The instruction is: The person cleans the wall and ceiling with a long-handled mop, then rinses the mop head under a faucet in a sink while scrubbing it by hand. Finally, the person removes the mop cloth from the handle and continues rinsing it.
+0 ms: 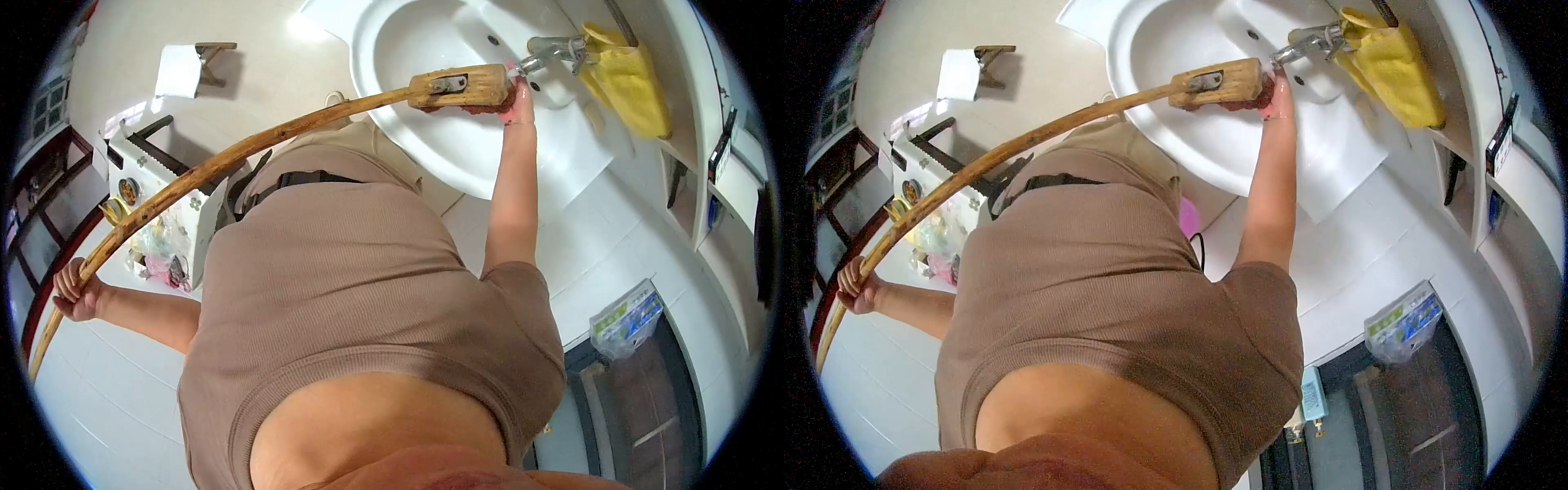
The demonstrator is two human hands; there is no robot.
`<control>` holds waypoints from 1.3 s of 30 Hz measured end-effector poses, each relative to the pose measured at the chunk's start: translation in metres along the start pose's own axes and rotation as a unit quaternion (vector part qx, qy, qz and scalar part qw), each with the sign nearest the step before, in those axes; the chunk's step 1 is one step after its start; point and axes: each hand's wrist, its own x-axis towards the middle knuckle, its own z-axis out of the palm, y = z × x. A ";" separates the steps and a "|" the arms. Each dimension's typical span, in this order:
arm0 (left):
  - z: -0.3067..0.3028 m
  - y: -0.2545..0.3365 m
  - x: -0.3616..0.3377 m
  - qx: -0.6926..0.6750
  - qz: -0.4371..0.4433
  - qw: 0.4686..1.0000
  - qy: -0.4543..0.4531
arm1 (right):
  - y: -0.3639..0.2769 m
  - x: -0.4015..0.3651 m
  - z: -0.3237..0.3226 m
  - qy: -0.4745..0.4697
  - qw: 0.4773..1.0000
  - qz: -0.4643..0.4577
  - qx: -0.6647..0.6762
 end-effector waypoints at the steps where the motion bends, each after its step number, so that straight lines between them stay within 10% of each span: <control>1: -0.003 -0.002 0.003 -0.001 -0.001 1.000 0.000 | 0.005 0.012 -0.009 -0.035 0.999 0.003 0.003; 10: -0.028 0.002 0.015 0.023 -0.007 1.000 -0.009 | 0.024 0.013 -0.009 0.002 0.997 -0.065 -0.051; 16: -0.031 -0.024 0.020 -0.002 0.002 0.994 -0.106 | -0.017 -0.028 0.006 -0.202 0.945 0.254 -0.037; 22: -0.007 -0.024 0.038 -0.024 -0.029 0.984 -0.172 | 0.007 -0.008 0.004 -0.194 0.955 0.219 0.038; 26: 0.012 -0.024 0.040 0.090 0.038 0.958 0.271 | 0.029 0.006 -0.008 -0.163 0.978 0.106 0.075; 39: -0.092 -0.012 0.047 0.016 -0.040 0.984 0.175 | 0.087 0.063 0.014 -0.110 0.951 0.237 -0.164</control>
